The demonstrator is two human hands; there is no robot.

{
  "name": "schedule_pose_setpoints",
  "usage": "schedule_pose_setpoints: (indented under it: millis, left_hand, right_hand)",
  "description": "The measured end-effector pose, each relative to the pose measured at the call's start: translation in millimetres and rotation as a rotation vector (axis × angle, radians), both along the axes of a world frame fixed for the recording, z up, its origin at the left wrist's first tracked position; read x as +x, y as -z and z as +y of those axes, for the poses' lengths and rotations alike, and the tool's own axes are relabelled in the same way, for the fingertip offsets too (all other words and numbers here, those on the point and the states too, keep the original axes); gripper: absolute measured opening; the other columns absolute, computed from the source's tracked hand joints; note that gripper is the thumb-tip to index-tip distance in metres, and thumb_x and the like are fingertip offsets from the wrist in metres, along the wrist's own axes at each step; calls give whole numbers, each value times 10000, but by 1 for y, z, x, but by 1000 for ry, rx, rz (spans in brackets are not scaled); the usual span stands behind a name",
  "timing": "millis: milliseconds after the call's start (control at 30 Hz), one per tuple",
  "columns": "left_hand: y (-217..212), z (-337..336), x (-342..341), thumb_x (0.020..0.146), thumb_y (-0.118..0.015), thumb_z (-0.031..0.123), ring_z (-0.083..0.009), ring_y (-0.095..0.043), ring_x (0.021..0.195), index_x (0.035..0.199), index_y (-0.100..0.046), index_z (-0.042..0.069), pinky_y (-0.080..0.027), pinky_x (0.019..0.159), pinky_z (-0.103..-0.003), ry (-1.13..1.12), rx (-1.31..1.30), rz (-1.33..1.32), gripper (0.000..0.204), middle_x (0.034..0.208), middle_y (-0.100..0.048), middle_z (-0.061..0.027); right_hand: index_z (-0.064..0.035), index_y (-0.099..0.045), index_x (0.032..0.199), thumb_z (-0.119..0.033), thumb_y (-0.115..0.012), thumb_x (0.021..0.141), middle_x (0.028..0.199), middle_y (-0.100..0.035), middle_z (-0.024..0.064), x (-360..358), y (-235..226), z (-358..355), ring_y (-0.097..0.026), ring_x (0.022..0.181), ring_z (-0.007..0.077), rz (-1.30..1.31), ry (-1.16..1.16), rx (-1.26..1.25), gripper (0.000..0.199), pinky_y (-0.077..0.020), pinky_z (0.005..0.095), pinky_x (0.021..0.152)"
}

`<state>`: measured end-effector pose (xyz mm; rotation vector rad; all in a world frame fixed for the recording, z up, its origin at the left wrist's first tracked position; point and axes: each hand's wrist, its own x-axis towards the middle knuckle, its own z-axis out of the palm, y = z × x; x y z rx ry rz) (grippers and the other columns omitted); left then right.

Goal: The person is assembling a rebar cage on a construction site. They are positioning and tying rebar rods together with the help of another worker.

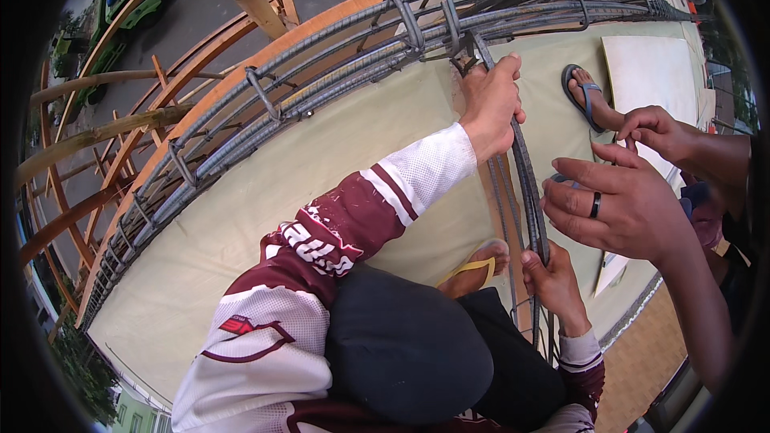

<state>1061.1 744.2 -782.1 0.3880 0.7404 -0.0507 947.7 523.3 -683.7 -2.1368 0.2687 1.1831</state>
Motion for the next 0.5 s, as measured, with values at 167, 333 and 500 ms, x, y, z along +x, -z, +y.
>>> schedule_pose_setpoints:
  millis: [167, 333, 500]
  left_hand:
    - [-9, 4, 5, 824, -736, 171, -118, -412, 488, 939, -482, 39, -391, 463, -319, 45, -50, -69, 309, 649, -421, 4]
    - [-3, 13, 11, 862, -723, 156, -170, -539, 515, 935, -497, 23, -512, 524, -361, 191, -76, -222, 272, 665, -491, -29]
    - [8, 10, 15, 879, -717, 178, -195, -623, 624, 942, -546, 32, -544, 638, -393, 245, -11, -239, 234, 696, -561, -44]
  right_hand:
    - [-44, -519, 875, -350, -628, 991, 606, -509, 0, 4, -8, -3, -474, 471, 82, -31, 7, -90, 344, -385, 244, 431]
    - [-59, -497, 851, -408, -627, 982, 570, -459, -37, 6, -11, -8, -439, 458, 61, -82, 16, -30, 395, -355, 236, 420]
    - [-49, -489, 862, -410, -609, 992, 575, -451, -37, 2, -6, -12, -423, 460, 59, -235, -146, -91, 402, -334, 240, 426]
